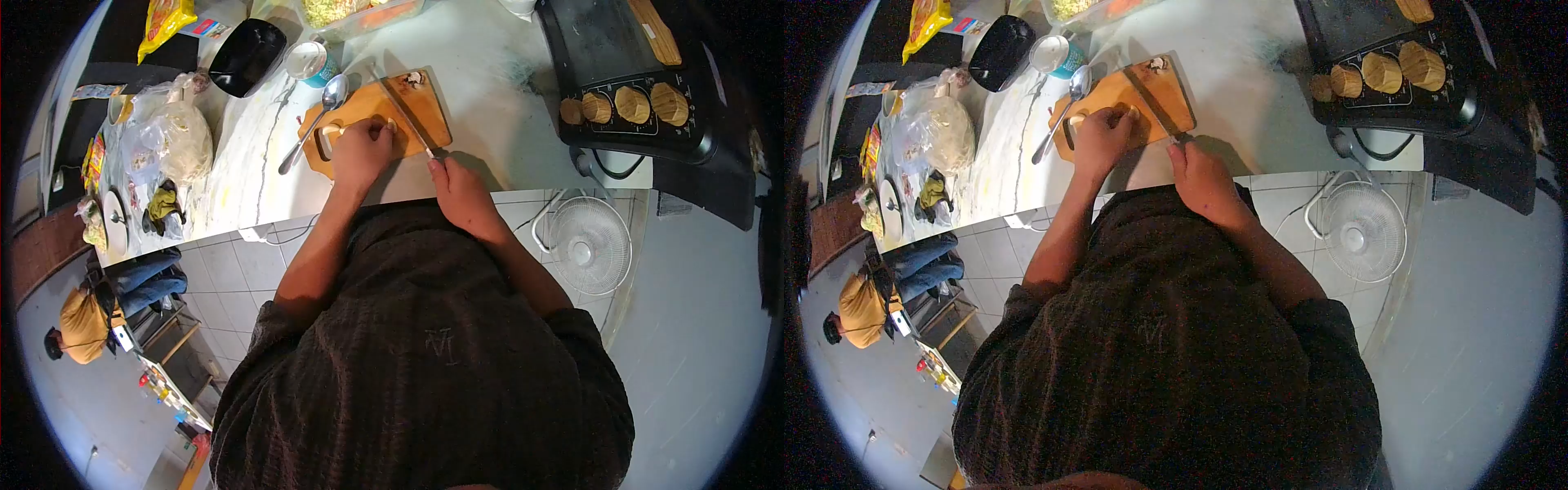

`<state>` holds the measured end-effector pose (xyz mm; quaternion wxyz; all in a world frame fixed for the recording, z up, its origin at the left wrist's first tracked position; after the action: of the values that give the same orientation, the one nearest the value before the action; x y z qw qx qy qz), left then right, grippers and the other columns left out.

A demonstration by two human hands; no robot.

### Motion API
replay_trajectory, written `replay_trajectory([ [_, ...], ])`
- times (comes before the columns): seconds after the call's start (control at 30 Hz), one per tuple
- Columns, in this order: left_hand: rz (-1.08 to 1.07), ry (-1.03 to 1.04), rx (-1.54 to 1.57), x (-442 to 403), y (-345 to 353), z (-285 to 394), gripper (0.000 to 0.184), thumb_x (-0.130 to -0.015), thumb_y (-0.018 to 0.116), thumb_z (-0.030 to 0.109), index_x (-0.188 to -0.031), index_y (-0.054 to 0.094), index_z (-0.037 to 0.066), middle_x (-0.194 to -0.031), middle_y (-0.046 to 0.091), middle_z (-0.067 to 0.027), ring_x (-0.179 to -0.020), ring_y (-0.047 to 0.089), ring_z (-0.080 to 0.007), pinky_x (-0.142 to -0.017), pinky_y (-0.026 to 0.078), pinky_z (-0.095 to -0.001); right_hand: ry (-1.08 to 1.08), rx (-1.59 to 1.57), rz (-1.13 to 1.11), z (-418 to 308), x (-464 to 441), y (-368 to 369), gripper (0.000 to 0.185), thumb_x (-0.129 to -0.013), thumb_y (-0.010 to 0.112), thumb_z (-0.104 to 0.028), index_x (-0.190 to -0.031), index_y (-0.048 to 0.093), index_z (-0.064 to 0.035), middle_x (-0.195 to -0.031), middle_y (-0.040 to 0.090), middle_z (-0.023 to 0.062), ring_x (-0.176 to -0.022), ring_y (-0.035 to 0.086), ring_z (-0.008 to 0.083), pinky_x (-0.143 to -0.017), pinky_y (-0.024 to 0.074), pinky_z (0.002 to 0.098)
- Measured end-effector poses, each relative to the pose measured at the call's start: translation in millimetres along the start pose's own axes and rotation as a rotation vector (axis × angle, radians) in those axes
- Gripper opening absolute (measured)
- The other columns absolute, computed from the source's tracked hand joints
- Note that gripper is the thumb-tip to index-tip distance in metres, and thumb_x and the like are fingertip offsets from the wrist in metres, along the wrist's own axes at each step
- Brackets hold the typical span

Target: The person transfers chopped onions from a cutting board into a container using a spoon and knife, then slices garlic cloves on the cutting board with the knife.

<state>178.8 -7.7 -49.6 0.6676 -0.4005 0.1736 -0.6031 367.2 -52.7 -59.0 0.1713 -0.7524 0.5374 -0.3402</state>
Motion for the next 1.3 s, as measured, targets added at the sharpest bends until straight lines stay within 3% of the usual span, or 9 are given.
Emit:
replay_trajectory([
  [0.13,0.009,0.032,0.042,-3.6,4.3,-5.5,0.035,-0.088,0.064,0.035,-0.092,0.074,0.001,-0.082,0.072,-0.0175,-0.078,0.070,-0.0348,-0.071,0.054,-0.0417,0.016,0.002,-0.025,-3.1,1.0,4.7,0.040,-0.102,0.046,-0.035,-0.089,0.057,0.0016,-0.081,0.062,0.0292,-0.083,0.058,0.0513,-0.070,0.0443,0.0566],
  [0.3,-0.094,-0.034,0.272,-7.0,12.6,-13.2,0.032,-0.087,0.064,0.029,-0.090,0.072,-0.002,-0.076,0.071,-0.0163,-0.071,0.070,-0.0285,-0.067,0.052,-0.0373,-0.026,0.008,-0.008,-7.9,2.1,6.9,0.038,-0.101,0.047,-0.033,-0.088,0.055,0.0019,-0.078,0.062,0.0298,-0.080,0.057,0.0531,-0.068,0.0440,0.0584],
  [0.6,-0.114,-0.058,0.293,-9.3,11.3,-12.8,0.028,-0.087,0.062,0.023,-0.091,0.070,-0.003,-0.077,0.071,-0.0140,-0.070,0.068,-0.0203,-0.066,0.050,-0.0327,-0.018,-0.079,0.013,-14.1,5.6,6.8,0.039,-0.102,0.047,-0.033,-0.089,0.056,0.0023,-0.081,0.062,0.0306,-0.081,0.057,0.0528,-0.069,0.0437,0.0583],
  [1.3,-0.175,-0.024,0.432,-12.9,22.2,-17.9,0.025,-0.092,0.062,0.019,-0.094,0.068,-0.005,-0.074,0.069,-0.0114,-0.065,0.063,-0.0146,-0.062,0.048,-0.0281,0.029,-0.007,-0.042,-8.9,-1.9,7.6,0.037,-0.102,0.046,-0.033,-0.091,0.056,0.0012,-0.078,0.061,0.0323,-0.080,0.058,0.0543,-0.071,0.0448,0.0599],
])
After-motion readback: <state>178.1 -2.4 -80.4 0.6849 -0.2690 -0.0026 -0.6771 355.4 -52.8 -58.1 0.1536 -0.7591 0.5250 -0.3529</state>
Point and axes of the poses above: each hand's wrist, its own x-axis away from the middle knuckle, its own y-axis out of the palm, z = x × y, the point moved 7 cm from there along -x, towards the middle knuckle
